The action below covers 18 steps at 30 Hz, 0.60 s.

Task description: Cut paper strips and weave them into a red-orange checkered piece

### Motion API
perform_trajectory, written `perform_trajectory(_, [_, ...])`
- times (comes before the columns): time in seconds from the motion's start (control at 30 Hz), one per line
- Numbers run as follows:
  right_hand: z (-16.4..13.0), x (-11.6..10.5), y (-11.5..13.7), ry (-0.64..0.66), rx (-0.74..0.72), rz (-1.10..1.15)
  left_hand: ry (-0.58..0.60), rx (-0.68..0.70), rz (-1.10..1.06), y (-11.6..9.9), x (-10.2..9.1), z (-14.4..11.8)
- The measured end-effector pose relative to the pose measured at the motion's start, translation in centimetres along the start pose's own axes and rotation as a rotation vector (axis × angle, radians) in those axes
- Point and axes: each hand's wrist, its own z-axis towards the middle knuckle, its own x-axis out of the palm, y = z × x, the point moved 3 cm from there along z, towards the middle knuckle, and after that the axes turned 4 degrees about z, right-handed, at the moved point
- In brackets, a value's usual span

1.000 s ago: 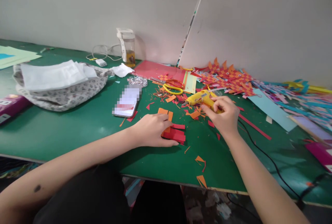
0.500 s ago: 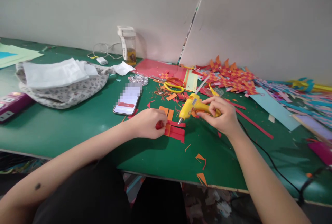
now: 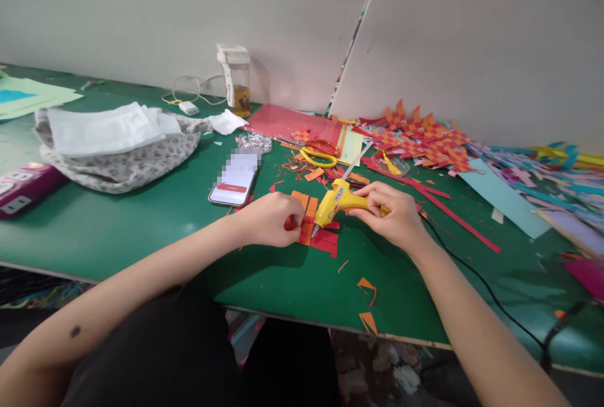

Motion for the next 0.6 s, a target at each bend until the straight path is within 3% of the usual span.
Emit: perform_trajectory(0.6, [0.05, 0.04, 0.33, 0.022, -0.063, -0.081, 0.017, -0.015, 0.003, -0.02, -0.07, -0.06])
